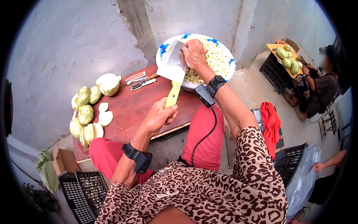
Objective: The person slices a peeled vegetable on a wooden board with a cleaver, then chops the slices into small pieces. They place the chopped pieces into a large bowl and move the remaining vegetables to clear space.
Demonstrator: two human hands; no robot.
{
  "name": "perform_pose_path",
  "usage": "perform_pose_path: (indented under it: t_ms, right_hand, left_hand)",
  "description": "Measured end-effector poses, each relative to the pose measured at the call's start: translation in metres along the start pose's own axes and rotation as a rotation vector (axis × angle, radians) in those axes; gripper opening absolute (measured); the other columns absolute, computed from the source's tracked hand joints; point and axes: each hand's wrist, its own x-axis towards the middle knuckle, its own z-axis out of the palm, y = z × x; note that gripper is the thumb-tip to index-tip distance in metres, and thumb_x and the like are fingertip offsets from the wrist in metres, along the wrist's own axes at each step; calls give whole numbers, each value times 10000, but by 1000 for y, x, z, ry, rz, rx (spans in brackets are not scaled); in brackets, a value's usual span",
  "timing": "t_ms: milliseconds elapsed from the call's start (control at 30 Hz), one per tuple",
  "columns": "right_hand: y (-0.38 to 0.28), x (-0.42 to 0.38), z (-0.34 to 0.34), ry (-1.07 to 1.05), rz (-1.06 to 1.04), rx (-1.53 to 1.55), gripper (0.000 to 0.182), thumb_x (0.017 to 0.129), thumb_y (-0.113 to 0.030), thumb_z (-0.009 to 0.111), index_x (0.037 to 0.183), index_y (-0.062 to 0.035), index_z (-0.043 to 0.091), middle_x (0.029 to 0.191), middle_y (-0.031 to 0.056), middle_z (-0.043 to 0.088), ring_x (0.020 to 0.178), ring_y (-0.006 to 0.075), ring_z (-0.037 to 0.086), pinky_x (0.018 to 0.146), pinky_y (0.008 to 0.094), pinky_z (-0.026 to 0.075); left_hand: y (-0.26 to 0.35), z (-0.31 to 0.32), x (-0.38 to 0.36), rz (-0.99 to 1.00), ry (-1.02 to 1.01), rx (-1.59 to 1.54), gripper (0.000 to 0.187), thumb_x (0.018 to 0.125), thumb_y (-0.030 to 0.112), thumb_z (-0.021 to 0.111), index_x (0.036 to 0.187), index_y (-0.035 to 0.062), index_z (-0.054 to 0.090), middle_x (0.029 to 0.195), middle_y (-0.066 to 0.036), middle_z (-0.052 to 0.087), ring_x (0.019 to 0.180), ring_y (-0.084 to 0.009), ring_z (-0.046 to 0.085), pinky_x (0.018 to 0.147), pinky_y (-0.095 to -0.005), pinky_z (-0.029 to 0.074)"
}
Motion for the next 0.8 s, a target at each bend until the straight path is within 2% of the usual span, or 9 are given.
perform_pose_path:
  t_ms: [167, 367, 400, 533, 600, 633, 667, 700, 800]
  right_hand:
    - [42, 13, -16, -17, 84, -349, 131, 887, -245, 643, 959, -136, 652, 1049, 77, 573, 1102, 288, 506, 891, 498, 336]
    - [56, 1, -34, 6, 244, -227, 99, 898, -224, 623, 943, -140, 649, 1053, 76, 603, 1083, 287, 535, 893, 503, 354]
    - [46, -7, -38, 52, 167, -223, 73, 895, -159, 609, 933, -102, 636, 1004, 110, 621, 1012, 308, 576, 857, 488, 414]
    - [-6, -39, -48, 54, -65, 148, 52, 878, -49, 601, 920, -18, 598, 884, 176, 624, 844, 358, 623, 768, 407, 501]
    - [-39, -63, -48, -122, -29, 312, 73, 889, -68, 601, 942, -18, 604, 868, 170, 637, 838, 338, 636, 764, 399, 505]
    - [-52, -75, -46, -225, -65, 327, 78, 919, -50, 594, 980, -1, 594, 843, 105, 664, 683, 166, 644, 665, 299, 524]
    - [-63, -88, -42, -379, -33, 407, 73, 913, -42, 594, 974, -2, 586, 820, 110, 647, 703, 198, 645, 673, 316, 520]
    - [-67, -99, -34, -427, -195, 370, 81, 902, -41, 603, 972, -7, 579, 807, 125, 622, 736, 240, 641, 683, 337, 510]
    - [-86, -136, -14, -729, -247, 463, 103, 889, -86, 609, 954, -17, 569, 857, 165, 637, 829, 372, 635, 726, 437, 505]
  left_hand:
    - [-9, -26, -25, 30, 52, -93, 286, 956, 162, 586, 1167, -12, 504, 731, -7, 511, 560, -60, 420, 489, -198, 307]
    - [-25, -68, -56, 47, 233, -136, 268, 963, 150, 569, 1166, -13, 505, 724, -15, 501, 562, -69, 418, 488, -204, 303]
    - [-32, -75, -61, 42, 253, -161, 253, 960, 153, 577, 1150, -1, 510, 726, -14, 508, 559, -67, 425, 484, -200, 305]
    - [-59, -93, -81, 11, 328, -237, 203, 957, 146, 585, 1109, 29, 520, 728, -12, 521, 547, -62, 437, 467, -193, 304]
    - [-70, -98, -90, -26, 370, -250, 183, 964, 131, 572, 1107, 29, 519, 725, -13, 519, 542, -62, 436, 462, -193, 300]
    - [-75, -100, -93, -30, 368, -265, 183, 965, 132, 572, 1107, 29, 518, 724, -14, 520, 542, -62, 436, 461, -193, 300]
    - [-80, -103, -96, -35, 366, -279, 184, 966, 134, 572, 1106, 29, 518, 724, -15, 520, 542, -62, 436, 461, -193, 300]
    - [-85, -104, -99, -40, 364, -295, 184, 966, 136, 573, 1106, 29, 518, 724, -16, 520, 542, -62, 436, 461, -193, 300]
    - [-96, -108, -106, -73, 399, -297, 197, 964, 145, 570, 1113, 25, 523, 725, -14, 500, 543, -65, 410, 465, -194, 298]
